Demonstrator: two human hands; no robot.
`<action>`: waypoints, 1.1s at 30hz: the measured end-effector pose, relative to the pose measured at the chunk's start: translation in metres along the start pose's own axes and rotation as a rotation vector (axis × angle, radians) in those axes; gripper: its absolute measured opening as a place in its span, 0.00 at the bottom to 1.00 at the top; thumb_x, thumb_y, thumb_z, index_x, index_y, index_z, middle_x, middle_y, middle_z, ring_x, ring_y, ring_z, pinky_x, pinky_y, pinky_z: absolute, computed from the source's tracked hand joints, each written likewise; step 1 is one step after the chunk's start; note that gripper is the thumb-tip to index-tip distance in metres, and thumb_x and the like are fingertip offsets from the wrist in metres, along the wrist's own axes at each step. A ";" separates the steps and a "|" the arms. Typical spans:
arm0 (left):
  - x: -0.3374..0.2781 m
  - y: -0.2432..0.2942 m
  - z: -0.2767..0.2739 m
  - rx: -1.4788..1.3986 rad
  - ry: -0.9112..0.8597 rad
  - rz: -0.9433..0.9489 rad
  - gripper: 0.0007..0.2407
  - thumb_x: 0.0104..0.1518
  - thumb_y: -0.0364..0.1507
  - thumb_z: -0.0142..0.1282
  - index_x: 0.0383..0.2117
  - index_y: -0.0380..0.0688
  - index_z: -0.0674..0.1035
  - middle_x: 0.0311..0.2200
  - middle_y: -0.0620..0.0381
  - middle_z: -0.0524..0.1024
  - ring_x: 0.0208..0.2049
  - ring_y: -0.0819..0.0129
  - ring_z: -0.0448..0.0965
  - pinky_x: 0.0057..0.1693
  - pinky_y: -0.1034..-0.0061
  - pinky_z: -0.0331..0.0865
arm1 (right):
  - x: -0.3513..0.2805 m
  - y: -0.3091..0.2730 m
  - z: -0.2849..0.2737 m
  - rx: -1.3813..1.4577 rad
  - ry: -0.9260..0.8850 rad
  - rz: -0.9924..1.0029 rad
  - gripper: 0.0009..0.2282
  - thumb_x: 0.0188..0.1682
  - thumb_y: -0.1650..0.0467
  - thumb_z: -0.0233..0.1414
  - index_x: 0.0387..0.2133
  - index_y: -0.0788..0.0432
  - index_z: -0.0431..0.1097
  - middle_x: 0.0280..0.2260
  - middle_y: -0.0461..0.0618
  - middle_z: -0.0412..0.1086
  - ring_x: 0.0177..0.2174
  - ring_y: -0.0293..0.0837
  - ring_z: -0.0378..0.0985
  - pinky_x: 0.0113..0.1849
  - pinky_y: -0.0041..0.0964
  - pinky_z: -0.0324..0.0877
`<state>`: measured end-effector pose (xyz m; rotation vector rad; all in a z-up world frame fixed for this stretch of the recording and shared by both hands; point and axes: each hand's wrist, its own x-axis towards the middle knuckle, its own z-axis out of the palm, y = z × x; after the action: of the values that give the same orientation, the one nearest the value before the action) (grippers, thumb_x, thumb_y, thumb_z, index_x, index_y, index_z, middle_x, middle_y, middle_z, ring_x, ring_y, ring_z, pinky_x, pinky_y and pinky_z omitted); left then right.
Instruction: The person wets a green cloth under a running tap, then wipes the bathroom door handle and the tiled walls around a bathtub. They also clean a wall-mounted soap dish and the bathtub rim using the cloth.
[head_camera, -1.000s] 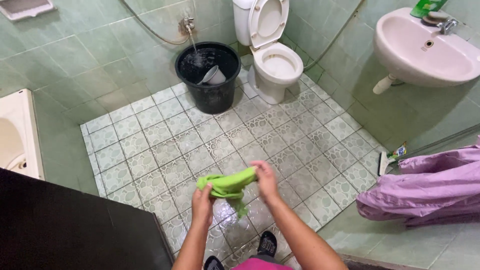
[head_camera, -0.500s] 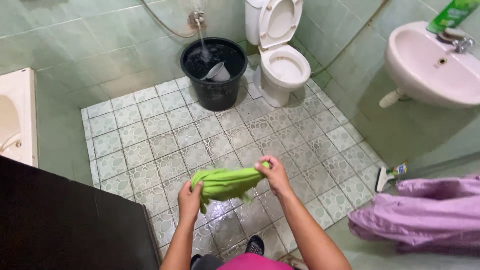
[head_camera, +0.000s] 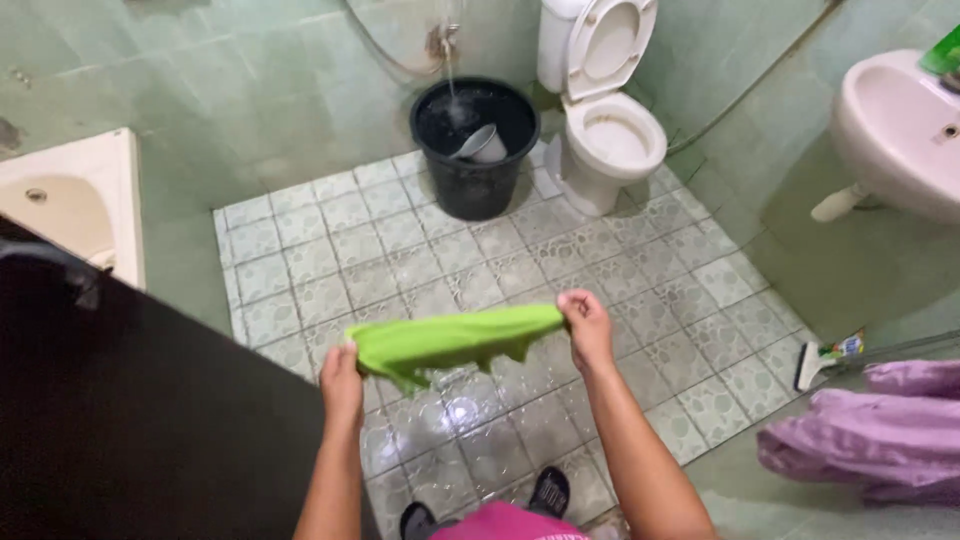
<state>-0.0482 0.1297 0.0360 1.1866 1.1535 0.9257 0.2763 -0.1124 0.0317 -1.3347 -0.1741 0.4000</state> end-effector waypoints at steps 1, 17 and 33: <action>0.008 0.007 -0.011 0.003 0.003 -0.002 0.07 0.67 0.32 0.53 0.38 0.41 0.78 0.35 0.57 0.75 0.41 0.66 0.70 0.54 0.67 0.68 | -0.004 0.007 0.016 0.000 -0.002 0.005 0.08 0.49 0.74 0.60 0.40 0.58 0.74 0.26 0.42 0.69 0.27 0.36 0.75 0.33 0.29 0.75; 0.081 -0.021 -0.063 0.141 0.175 0.074 0.10 0.68 0.32 0.57 0.48 0.40 0.80 0.35 0.46 0.79 0.36 0.62 0.77 0.43 0.64 0.73 | -0.015 0.016 0.121 -0.222 -0.332 0.070 0.27 0.35 0.82 0.65 0.53 0.62 0.75 0.40 0.55 0.74 0.39 0.44 0.76 0.44 0.37 0.75; 0.079 -0.030 -0.011 0.142 0.312 0.088 0.12 0.66 0.31 0.57 0.44 0.29 0.82 0.32 0.51 0.79 0.31 0.69 0.72 0.40 0.76 0.67 | 0.164 -0.004 0.099 -1.038 -0.477 -0.376 0.11 0.48 0.68 0.55 0.41 0.60 0.78 0.39 0.50 0.74 0.36 0.48 0.78 0.42 0.39 0.72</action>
<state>-0.0449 0.2030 -0.0073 1.2439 1.4440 1.1399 0.3939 0.0389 0.0419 -2.1389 -1.1317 0.2997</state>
